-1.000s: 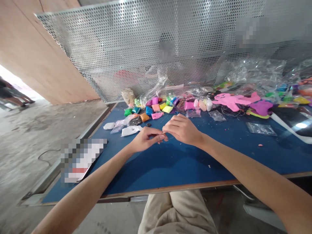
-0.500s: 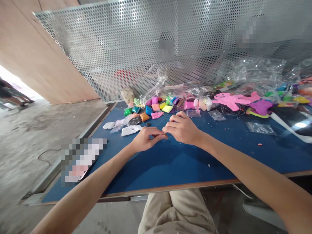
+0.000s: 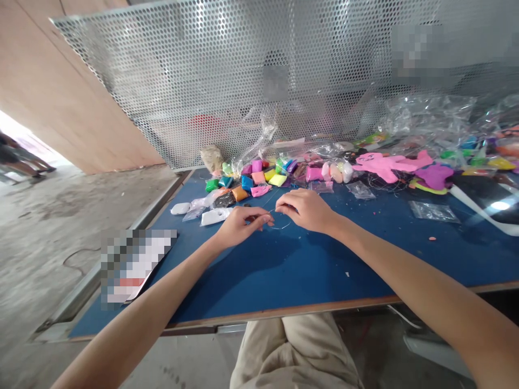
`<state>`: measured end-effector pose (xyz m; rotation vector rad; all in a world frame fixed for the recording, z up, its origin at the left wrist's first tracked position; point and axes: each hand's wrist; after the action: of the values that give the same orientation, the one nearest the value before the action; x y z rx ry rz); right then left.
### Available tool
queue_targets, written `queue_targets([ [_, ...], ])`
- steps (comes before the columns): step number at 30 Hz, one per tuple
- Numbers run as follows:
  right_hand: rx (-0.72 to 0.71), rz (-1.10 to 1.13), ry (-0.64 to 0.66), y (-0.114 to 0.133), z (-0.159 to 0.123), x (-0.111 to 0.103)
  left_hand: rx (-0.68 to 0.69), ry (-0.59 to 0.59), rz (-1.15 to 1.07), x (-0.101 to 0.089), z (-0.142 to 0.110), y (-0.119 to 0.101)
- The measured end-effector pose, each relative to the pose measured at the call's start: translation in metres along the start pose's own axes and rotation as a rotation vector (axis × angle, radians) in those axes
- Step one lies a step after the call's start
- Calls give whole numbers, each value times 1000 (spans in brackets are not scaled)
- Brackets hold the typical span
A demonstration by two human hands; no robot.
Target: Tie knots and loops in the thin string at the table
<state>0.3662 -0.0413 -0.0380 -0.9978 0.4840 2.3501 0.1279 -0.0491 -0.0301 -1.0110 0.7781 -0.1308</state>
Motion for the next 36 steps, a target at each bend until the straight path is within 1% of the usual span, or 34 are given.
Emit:
queue_targets([
  [3,-4,15,-4,0,-1,0,-8,-38,17,0,0,1],
  [7,-6,-23,-26,3,-1,-2,25,-175,58,2,-1,2],
  [10,-2,-37,-31,5,0,-3,65,-231,99,3,-1,1],
  [14,-1,-27,-38,8,0,-2,61,-260,83,7,-1,-1],
  [18,21,-38,-56,10,-2,-2,18,-283,-15,12,-1,-2],
  [21,48,-61,-32,13,-3,-2,14,-291,-77,16,-1,-2],
  [25,58,-70,-17,19,-4,-3,20,-314,-85,19,-2,-2],
  [30,103,-11,-38,24,-3,-6,15,-386,-103,21,-3,-3],
  [34,111,19,-63,25,-3,-6,12,-386,-107,22,-3,-5],
  [36,167,108,-93,27,-3,-3,14,-393,-130,24,-3,-5],
])
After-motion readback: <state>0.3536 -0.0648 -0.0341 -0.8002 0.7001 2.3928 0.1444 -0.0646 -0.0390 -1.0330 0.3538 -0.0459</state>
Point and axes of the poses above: each hand's wrist, its own z-axis towards the middle knuckle, its own x-axis out of the palm, y = z × x, and after that the axes turned 9 degrees about -z, right-handed
